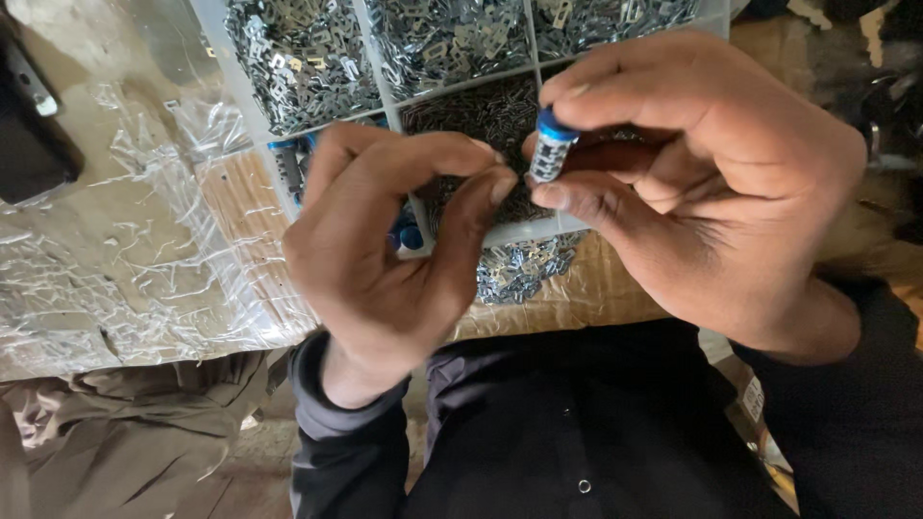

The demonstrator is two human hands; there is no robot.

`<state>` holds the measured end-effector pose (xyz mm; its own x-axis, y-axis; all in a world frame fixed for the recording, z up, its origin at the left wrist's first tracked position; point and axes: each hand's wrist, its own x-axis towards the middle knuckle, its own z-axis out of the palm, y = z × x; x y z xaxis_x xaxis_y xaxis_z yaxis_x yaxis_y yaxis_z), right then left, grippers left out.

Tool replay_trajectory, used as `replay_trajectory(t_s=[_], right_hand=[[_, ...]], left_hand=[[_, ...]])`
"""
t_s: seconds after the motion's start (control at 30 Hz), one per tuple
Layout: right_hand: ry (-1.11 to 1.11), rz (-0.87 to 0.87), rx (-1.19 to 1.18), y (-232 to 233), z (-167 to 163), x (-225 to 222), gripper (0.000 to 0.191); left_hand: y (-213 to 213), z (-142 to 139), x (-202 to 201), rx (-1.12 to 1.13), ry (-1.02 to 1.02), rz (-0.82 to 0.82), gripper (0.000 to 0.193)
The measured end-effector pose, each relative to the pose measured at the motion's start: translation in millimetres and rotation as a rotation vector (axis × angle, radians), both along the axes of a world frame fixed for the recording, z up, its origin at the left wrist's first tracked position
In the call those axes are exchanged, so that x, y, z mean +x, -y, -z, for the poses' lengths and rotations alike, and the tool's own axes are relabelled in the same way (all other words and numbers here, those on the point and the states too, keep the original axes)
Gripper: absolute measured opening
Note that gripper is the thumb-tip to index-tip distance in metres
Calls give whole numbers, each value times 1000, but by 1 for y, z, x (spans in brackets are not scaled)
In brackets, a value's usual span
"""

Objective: The person sits at a workbench assembling small cylindrical lock components. They hold a cylinder body in one hand, pick small metal staples and fittings from a compartment tray, insert them into the cylinder, and press a blue cap into place, repeating the assembly cycle and placing finished units aside.

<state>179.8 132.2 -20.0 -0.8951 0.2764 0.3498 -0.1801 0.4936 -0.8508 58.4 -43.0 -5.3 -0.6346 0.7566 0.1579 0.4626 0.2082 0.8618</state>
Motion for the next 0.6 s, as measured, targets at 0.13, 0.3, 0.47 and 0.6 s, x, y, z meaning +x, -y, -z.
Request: replay_trajectory(t_s=[0.13, 0.3, 0.47, 0.6], right_hand=[[0, -6, 18, 1, 1, 1, 29], [-13, -8, -2, 0, 3, 2, 28], [-10, -20, -1, 2, 6, 4, 25], [-18, -34, 13, 3, 5, 3, 23]], left_hand=[[-3, 3, 8, 268, 335, 20, 26], [10, 9, 11, 259, 499, 33, 34], [15, 10, 13, 213, 560, 13, 34], [2, -1, 7, 201, 523, 17, 30]])
